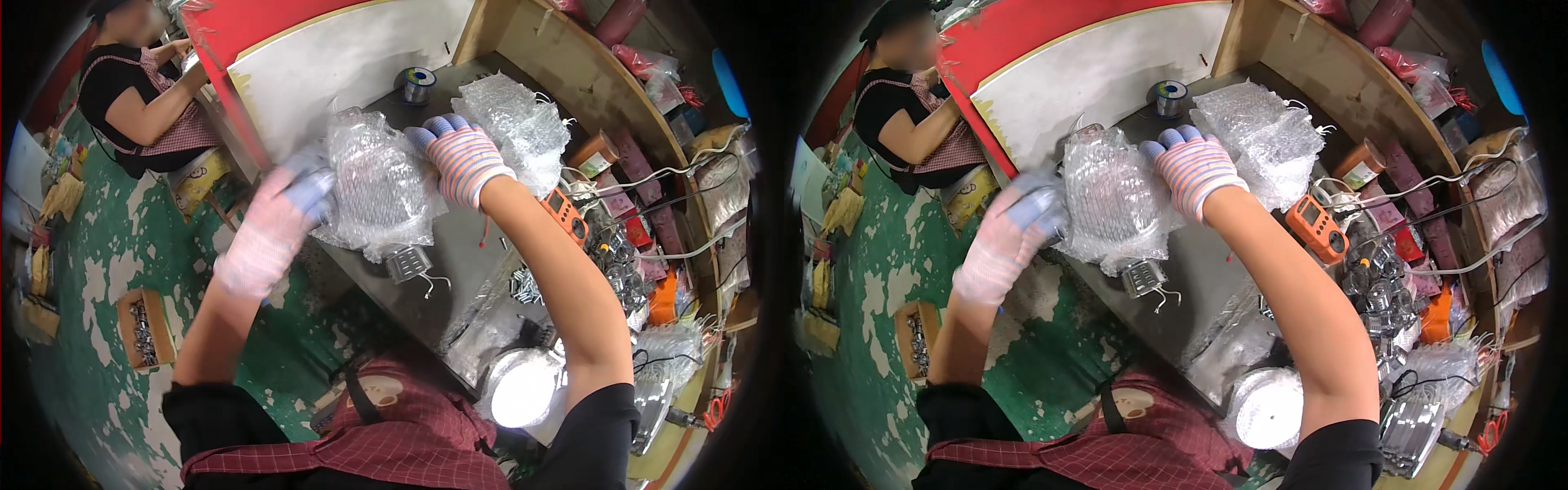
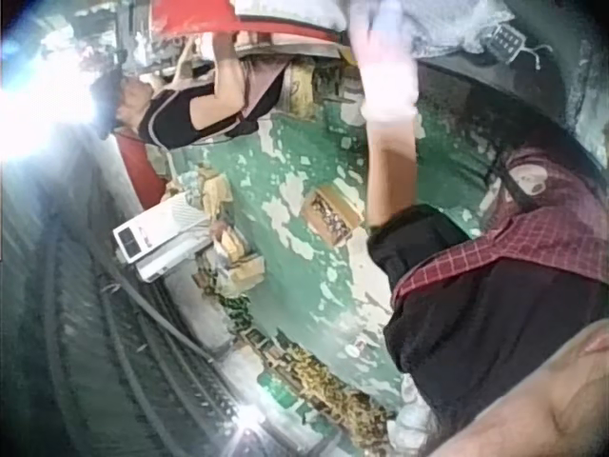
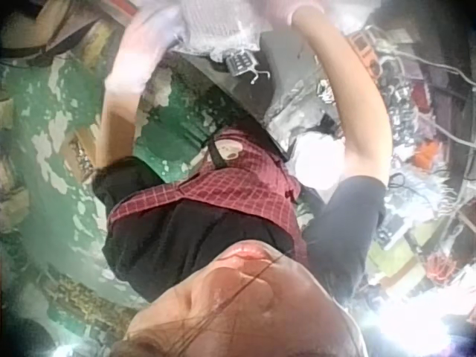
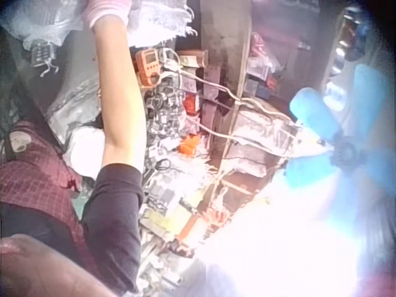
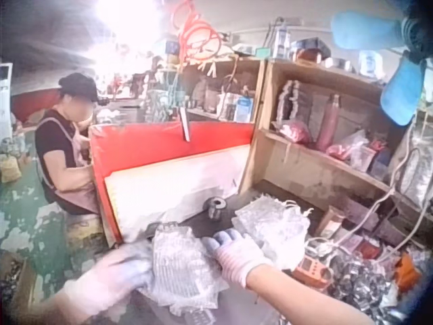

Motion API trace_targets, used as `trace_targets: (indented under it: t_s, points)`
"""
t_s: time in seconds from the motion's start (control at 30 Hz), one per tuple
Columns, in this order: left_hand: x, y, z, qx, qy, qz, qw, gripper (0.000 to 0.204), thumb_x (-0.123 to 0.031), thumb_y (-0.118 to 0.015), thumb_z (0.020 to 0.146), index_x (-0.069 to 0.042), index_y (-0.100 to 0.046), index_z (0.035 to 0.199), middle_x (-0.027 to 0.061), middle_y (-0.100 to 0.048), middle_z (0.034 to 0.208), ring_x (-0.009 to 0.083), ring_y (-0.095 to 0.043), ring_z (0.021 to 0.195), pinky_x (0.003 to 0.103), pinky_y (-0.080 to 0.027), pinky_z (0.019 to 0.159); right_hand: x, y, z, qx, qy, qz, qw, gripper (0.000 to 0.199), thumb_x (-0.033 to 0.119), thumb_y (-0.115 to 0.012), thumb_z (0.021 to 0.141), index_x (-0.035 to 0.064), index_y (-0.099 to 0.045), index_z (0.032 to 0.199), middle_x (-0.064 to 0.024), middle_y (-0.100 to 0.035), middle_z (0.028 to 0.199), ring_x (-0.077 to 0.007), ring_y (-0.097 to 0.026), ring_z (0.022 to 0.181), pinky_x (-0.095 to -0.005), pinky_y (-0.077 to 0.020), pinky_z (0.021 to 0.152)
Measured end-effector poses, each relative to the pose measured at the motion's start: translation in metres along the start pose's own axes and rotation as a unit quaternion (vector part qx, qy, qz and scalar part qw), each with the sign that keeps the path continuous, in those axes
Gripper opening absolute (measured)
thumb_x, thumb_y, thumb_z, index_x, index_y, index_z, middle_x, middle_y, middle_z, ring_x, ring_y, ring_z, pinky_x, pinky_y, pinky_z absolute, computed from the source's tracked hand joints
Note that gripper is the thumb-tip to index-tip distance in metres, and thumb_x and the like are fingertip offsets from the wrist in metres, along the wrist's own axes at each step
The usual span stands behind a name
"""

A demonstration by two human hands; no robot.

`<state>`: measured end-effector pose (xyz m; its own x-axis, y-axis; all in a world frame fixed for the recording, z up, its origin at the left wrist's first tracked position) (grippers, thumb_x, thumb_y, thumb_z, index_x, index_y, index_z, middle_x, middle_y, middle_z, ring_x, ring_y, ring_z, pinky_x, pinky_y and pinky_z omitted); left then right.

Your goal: Assembling electrical light fixtures by attaching components and using a power screwdriver.

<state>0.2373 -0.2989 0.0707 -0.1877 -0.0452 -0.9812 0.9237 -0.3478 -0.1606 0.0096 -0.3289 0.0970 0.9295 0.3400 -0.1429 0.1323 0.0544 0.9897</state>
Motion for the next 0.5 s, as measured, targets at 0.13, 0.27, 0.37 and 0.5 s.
trace_targets:
  t_s: [0.13, 0.27, 0.37, 0.5]
  points:
    - [-0.029, 0.029, -0.016, -0.139, -0.212, 0.429, 0.867, 0.046, -0.025, -0.069, 0.093, -0.003, -0.057, 0.132, 0.0147, -0.063, 0.122, 0.026, -0.058, 0.117, 0.038, -0.042, 0.105, 0.018, 0.009, -0.001, -0.003, 0.015, -0.032, 0.999, 0.069, 0.01, -0.073, 0.076, 0.0143, -0.052, 0.141, -0.0138, -0.055, 0.135, -0.0349, -0.048, 0.13, -0.0471, -0.0431, 0.106]
    - [0.047, 0.036, 0.001, 0.024, -0.118, 0.329, 0.937, 0.066, -0.036, -0.076, 0.088, -0.003, -0.051, 0.139, 0.0173, -0.055, 0.134, 0.028, -0.05, 0.128, 0.039, -0.039, 0.109, 0.02, 0.004, -0.003, -0.023, 0.036, -0.04, 0.998, 0.07, 0.01, -0.073, 0.075, 0.0145, -0.052, 0.142, -0.013, -0.055, 0.133, -0.0338, -0.049, 0.129, -0.0467, -0.0438, 0.104]
    - [0.053, 0.032, 0.004, -0.015, -0.106, 0.359, 0.927, 0.075, -0.039, -0.083, 0.079, -0.002, -0.053, 0.137, 0.0201, -0.059, 0.127, 0.0341, -0.058, 0.117, 0.041, -0.046, 0.1, 0.022, 0.002, -0.004, -0.038, 0.046, -0.045, 0.997, 0.07, 0.01, -0.073, 0.075, 0.0138, -0.051, 0.142, -0.0129, -0.055, 0.133, -0.0339, -0.049, 0.128, -0.047, -0.0437, 0.104]
    - [0.055, 0.026, 0.015, -0.011, -0.078, 0.358, 0.93, 0.075, -0.039, -0.084, 0.077, -0.001, -0.055, 0.134, 0.0206, -0.06, 0.126, 0.0347, -0.06, 0.114, 0.041, -0.048, 0.098, 0.015, -0.007, -0.01, -0.046, 0.029, -0.05, 0.997, 0.074, 0.008, -0.071, 0.076, 0.0136, -0.048, 0.146, -0.0129, -0.054, 0.136, -0.0345, -0.047, 0.131, -0.0475, -0.0416, 0.108]
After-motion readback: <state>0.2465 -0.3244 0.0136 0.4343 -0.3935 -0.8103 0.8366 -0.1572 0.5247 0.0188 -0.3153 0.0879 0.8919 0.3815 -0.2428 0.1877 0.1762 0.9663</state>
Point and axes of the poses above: each hand's wrist, its own z-axis towards the middle knuckle, its own y-axis out of the back of the hand, x = y × z, the point moved 6 cm from there along z, towards the middle knuckle
